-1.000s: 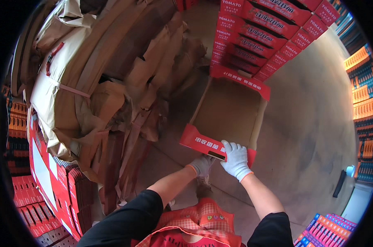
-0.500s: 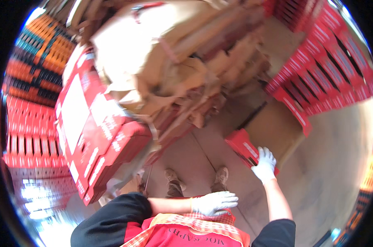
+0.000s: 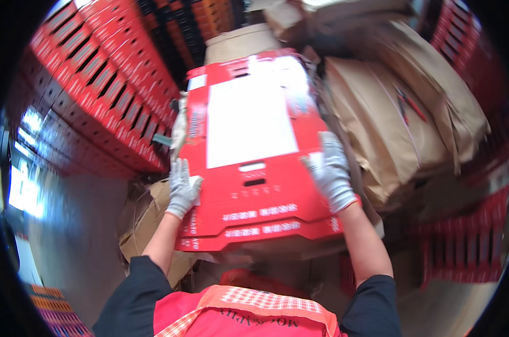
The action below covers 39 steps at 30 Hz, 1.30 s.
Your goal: The person repeatedly folds flat cardboard sheets into red-branded boxes by hand, then stacks the finished boxes on a nearby pile. The process is continuous and repetitive, with the person handling each box individually.
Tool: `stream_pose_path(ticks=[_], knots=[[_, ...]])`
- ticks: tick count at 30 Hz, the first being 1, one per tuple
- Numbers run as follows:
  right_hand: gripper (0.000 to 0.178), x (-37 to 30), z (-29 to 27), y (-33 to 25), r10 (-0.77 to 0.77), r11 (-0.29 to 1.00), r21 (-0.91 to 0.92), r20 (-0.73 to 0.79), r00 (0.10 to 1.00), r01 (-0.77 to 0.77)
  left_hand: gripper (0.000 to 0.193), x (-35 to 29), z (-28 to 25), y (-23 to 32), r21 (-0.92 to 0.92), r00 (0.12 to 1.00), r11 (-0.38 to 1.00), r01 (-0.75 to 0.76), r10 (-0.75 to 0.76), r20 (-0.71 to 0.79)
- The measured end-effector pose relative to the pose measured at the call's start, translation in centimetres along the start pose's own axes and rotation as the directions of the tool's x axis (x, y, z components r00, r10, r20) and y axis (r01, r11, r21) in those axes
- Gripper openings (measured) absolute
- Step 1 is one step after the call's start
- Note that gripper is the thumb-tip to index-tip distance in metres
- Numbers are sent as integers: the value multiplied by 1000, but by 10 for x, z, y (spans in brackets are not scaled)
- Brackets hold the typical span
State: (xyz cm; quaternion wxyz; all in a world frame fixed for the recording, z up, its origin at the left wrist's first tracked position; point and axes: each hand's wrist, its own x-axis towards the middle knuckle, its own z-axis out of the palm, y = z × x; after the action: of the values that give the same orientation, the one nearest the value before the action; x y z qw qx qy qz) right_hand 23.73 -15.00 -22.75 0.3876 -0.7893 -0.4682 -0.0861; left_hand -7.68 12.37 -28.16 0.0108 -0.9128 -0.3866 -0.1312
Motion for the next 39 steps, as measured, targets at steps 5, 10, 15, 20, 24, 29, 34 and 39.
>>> stream_pose_path(ticks=[5,10,15,20,24,29,34,39], knots=[[82,-20,25,58,289,865,-472,192,938,-170,106,4,37,-46,-455,978,881,133,-42,205],[80,-83,-11,52,366,884,-388,227,902,-261,101,-18,38,-55,-938,941,76,339,-26,338],[72,-37,-8,93,679,692,58,287,676,-720,60,-25,68,-57,-700,746,-395,595,-54,664],[64,-5,21,140,724,411,257,491,484,-875,69,-8,86,-65,-504,614,-490,711,85,784],[59,-12,19,127,672,336,424,518,530,-841,64,10,70,-66,-284,535,-695,661,170,828],[52,-7,13,100,693,276,468,508,511,-839,66,18,50,-58,-366,661,-690,625,218,718],[50,9,5,84,624,288,465,571,533,-837,57,12,43,-49,-317,660,-777,544,163,733],[44,-4,8,22,653,229,505,554,516,-832,51,28,-5,-98,-329,680,-698,636,305,667]])
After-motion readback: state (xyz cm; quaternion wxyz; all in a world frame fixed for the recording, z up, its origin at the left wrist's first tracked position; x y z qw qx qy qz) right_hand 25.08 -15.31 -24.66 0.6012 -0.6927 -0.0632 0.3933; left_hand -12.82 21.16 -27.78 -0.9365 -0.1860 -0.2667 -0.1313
